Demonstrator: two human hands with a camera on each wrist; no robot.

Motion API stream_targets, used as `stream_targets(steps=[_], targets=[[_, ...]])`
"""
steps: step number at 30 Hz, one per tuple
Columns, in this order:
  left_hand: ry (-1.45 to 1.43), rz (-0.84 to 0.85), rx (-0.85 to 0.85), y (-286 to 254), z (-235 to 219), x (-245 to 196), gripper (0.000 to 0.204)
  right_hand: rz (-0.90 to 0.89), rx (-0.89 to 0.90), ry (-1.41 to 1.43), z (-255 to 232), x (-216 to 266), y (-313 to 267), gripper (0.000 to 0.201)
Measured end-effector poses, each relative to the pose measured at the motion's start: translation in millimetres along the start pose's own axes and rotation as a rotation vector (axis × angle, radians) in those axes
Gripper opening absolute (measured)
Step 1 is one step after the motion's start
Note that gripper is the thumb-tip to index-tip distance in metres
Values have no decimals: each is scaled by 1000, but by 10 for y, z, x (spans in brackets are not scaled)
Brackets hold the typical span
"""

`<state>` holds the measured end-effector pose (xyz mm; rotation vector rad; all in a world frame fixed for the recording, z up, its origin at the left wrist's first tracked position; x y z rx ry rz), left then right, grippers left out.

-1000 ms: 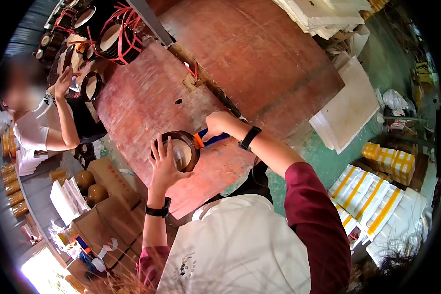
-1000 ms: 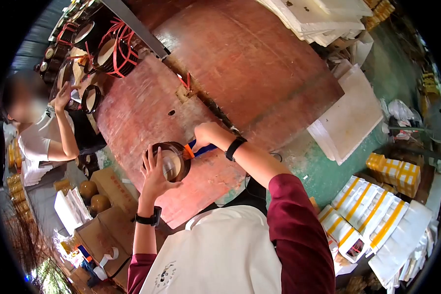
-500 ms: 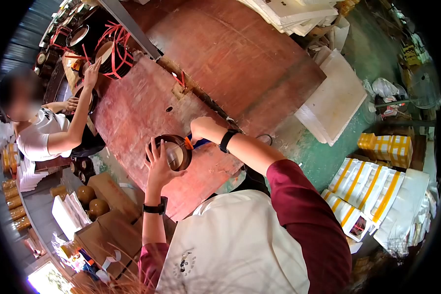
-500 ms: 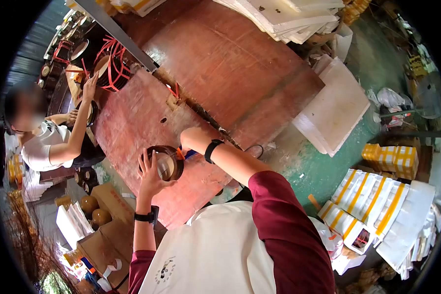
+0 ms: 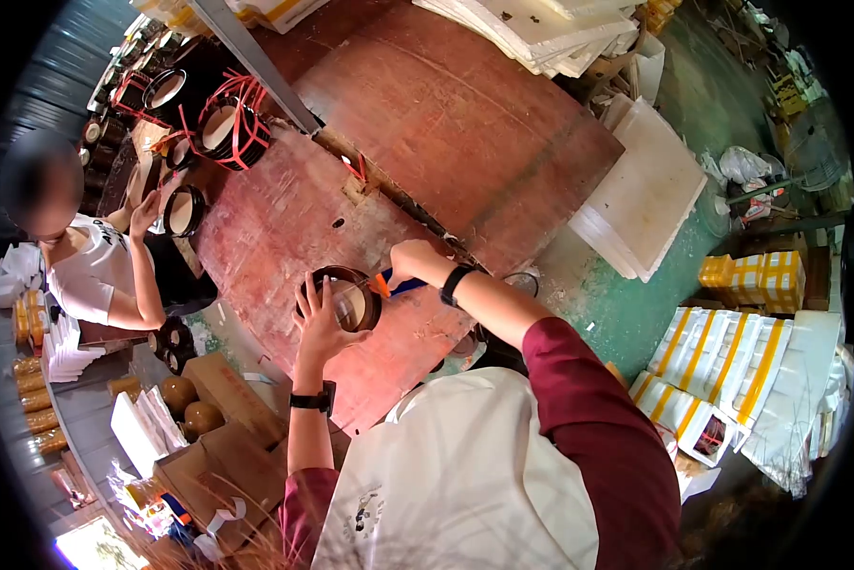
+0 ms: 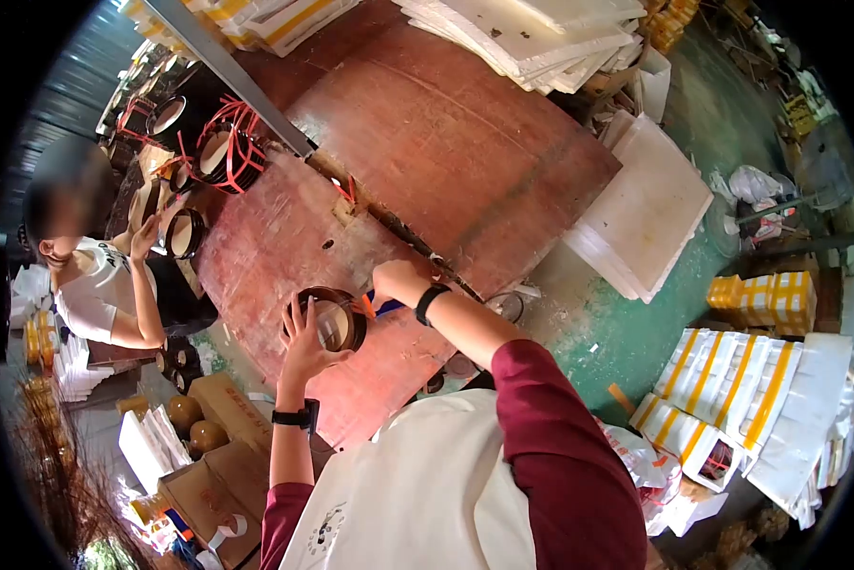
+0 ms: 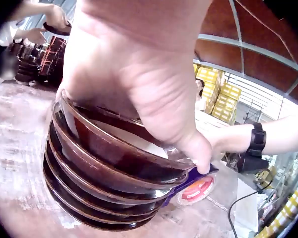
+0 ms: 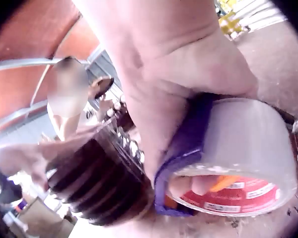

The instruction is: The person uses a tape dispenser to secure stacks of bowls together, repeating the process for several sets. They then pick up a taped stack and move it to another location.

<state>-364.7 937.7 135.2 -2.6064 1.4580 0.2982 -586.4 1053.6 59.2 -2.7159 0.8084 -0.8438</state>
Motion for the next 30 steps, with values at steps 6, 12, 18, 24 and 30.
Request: stream_targets(steps=[6,12,18,24,30], targets=[[-22,-2,-2,-6,3,14,141,248,47,106,-597,-333,-534,73],[-32,7,14,-14,-60,25,141,363,-127,711,-584,-846,-1699,61],[-109,86,-60,262,-125,315,85,533,-176,905,-312,-941,-2602,50],[-538,-80,165,724,146,875,38,653,-182,961,-252,-883,-2827,48],[-809,-398,-23,372,231,799,32,682,-217,932,-330,-774,-2849,52]])
Point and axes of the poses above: each hand's wrist, its own y-axis towards the middle knuckle, its own z-axis out of the palm, x = y × z, the point moved 2 cm from there along y, towards the middle knuckle, and after that the axes turned 14 degrees about -x, right-handed, at the moved point
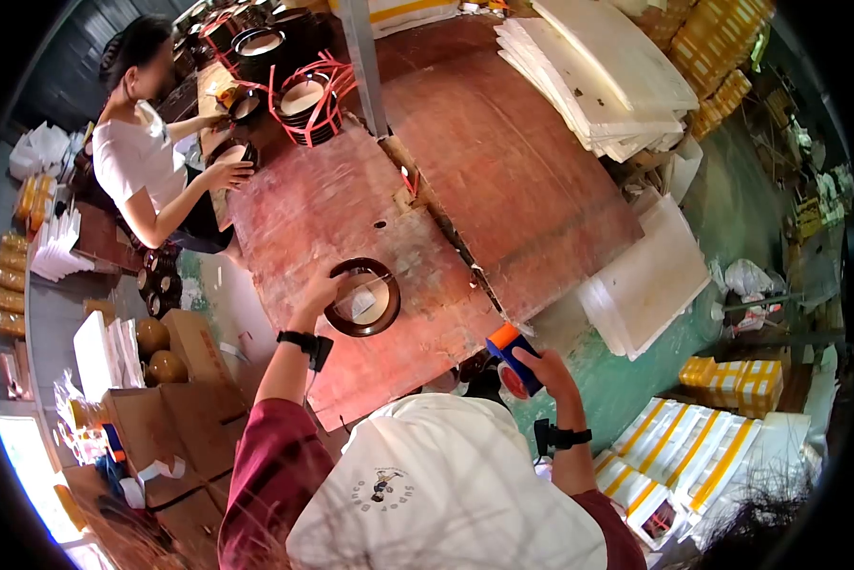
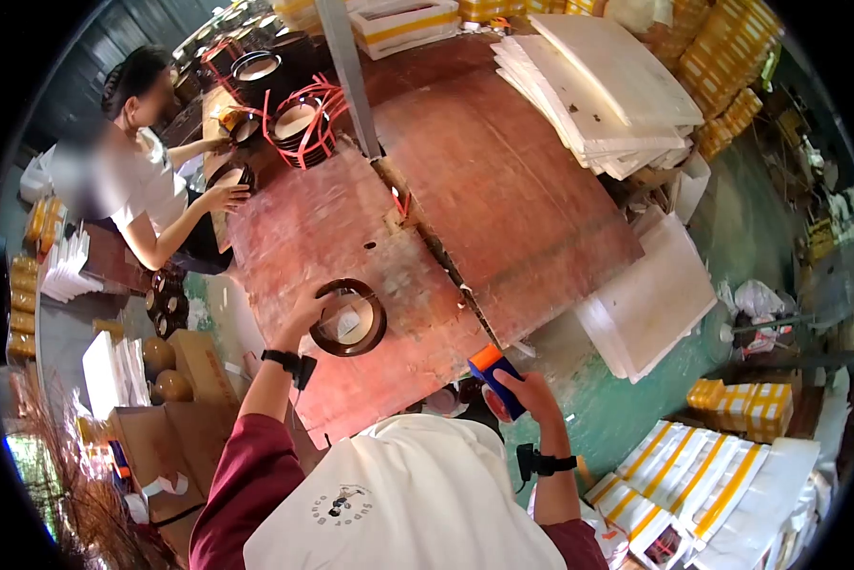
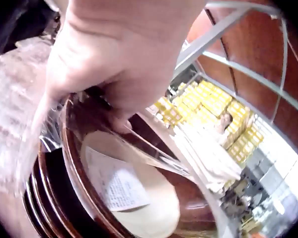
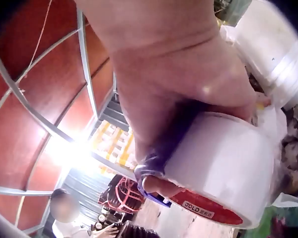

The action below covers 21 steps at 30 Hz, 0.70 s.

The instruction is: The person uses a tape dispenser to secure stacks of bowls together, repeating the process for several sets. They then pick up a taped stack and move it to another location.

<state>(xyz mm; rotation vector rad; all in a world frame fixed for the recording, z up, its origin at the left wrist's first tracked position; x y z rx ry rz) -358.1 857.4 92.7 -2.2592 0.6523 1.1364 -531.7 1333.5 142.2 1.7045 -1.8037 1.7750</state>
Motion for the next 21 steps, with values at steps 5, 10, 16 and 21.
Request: stream_targets(steps=[5,10,16,21], targets=[[-259,-269,-572,-658,126,749,29,-102,55,-32,134,95,85,52],[-469,-409,-800,-1176,311,791,39,-270,397,-124,358,657,146,52],[-213,-314,-785,-1237,272,900,55,-442,779,-148,953,1404,217,57],[-373,-18,-445,-1872,-224,-385,21,-358,918,-192,1358,1940,-46,59]])
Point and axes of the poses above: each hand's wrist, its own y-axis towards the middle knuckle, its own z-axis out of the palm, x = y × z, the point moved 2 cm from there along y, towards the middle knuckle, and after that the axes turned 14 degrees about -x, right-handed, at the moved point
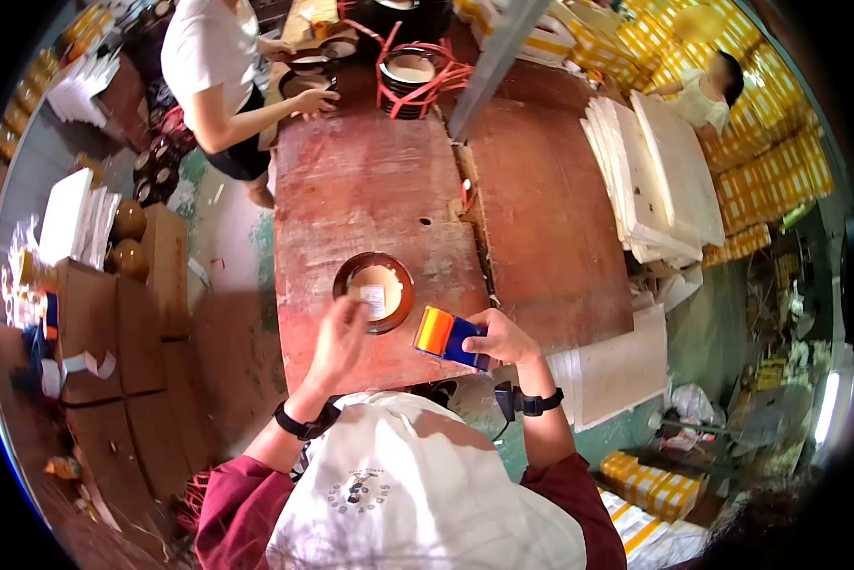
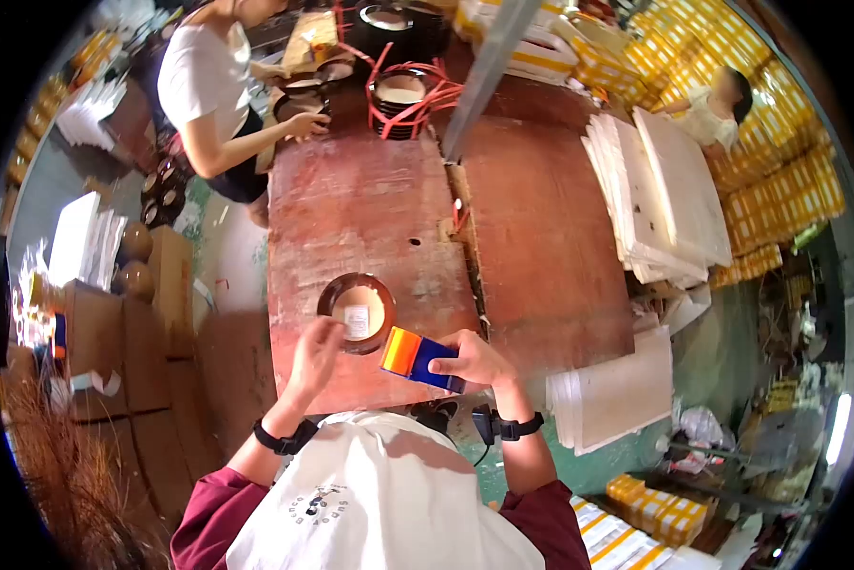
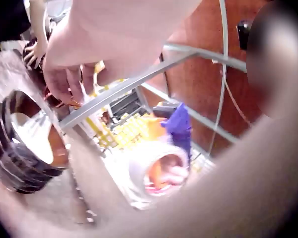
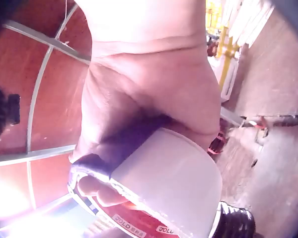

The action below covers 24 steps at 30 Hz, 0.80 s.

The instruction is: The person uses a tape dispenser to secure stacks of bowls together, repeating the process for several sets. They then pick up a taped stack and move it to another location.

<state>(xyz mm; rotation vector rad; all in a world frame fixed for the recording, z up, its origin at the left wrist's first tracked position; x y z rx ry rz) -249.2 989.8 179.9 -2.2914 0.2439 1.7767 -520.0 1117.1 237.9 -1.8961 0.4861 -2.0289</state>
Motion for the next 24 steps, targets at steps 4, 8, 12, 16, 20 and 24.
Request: stream_targets(steps=[4,8,12,16,20,24], targets=[[-404,-440,375,-123,-71,-442,46,22,61,-14,283,330,219,62],[-653,-539,343,-71,-161,-326,53,20,102,-94,468,438,452,62],[-804,-569,251,21,-339,-318,59,-17,143,-197,538,433,635,56],[-710,-401,251,70,-466,-301,35,35,142,-195,613,469,714,54],[-662,-369,218,114,-516,-277,12,71,157,-182,668,521,743,53],[-520,-306,91,119,-472,-198,9,58,109,-280,695,510,803,51]])
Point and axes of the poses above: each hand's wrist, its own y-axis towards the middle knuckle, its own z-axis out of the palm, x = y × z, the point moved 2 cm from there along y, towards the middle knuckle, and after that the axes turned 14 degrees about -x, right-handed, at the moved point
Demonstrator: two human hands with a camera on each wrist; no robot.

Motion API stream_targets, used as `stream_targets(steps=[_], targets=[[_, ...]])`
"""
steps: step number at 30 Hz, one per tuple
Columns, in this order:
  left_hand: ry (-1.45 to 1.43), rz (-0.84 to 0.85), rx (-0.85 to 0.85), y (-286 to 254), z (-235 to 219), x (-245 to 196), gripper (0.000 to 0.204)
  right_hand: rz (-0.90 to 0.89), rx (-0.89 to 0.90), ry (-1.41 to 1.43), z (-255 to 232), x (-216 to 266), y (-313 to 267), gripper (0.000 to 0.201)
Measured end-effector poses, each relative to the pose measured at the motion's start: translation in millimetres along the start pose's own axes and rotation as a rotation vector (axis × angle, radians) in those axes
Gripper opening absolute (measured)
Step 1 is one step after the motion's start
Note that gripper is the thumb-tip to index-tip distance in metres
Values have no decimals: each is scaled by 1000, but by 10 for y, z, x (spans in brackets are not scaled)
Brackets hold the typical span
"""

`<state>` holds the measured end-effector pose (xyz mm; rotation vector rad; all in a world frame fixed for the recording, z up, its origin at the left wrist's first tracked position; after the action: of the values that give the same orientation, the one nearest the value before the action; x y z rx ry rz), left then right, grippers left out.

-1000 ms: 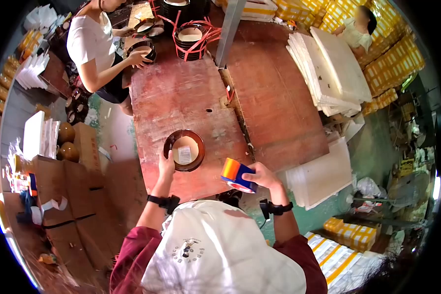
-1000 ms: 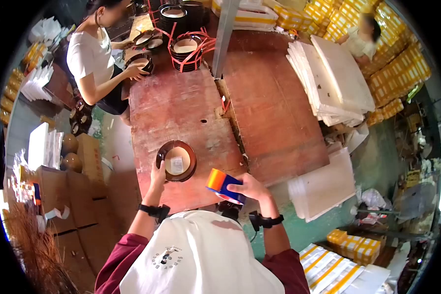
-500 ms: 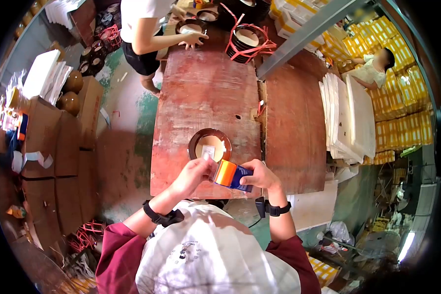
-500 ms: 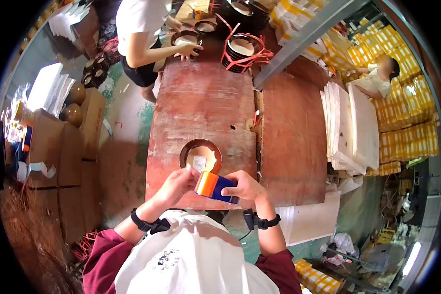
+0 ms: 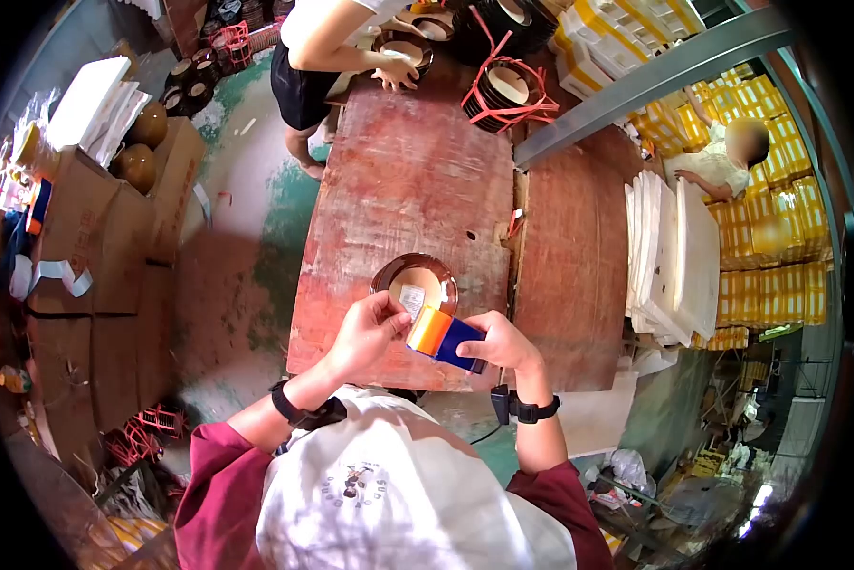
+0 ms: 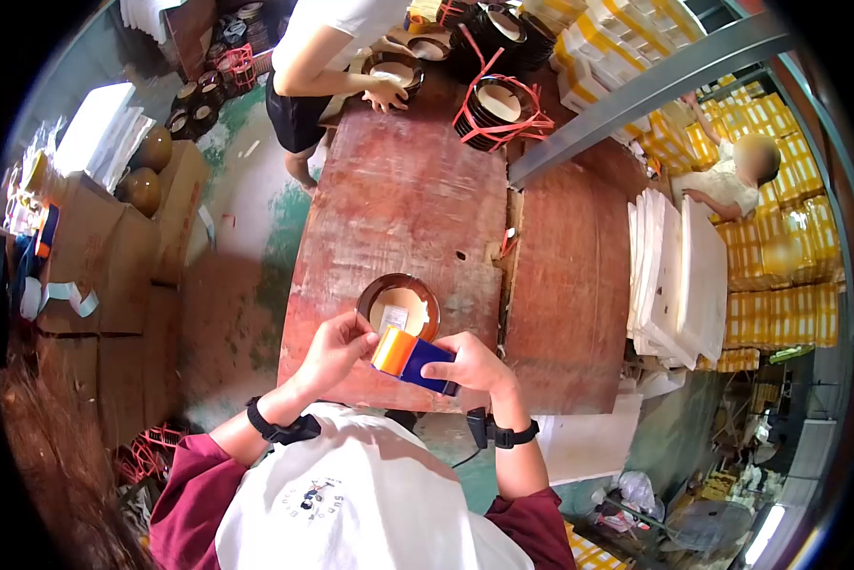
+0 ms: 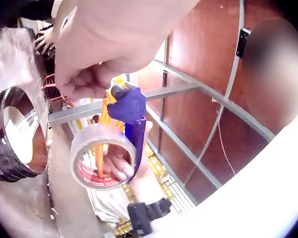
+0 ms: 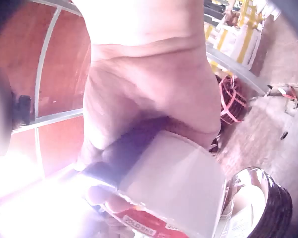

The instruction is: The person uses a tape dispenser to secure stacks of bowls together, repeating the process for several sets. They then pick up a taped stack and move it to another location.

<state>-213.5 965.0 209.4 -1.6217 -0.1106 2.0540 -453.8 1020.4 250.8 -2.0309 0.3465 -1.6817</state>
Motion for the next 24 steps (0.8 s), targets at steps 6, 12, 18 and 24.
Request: stream_targets(steps=[6,12,18,24], targets=[[251,133,-180,443,-276,47,6,193,-67,-270,-6,527,24,37],[384,380,-641,1512,-2201,107,10,305,-104,-442,-923,787,-527,26],[537,250,-547,1793,-2218,1033,13,360,-189,-531,-1285,1177,-833,31],[630,96,-518,1560,-1580,1293,14,340,-282,-337,-1105,1843,-955,37]])
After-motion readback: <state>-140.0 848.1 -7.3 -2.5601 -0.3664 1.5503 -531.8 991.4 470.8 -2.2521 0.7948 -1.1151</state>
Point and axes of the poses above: each hand's wrist, its own y-axis towards the middle knuckle, its own z-axis out of the palm, x = y × z, the point moved 2 cm from there along y, towards the middle knuckle, and after that the axes turned 14 degrees about -x, right-handed, at the moved point
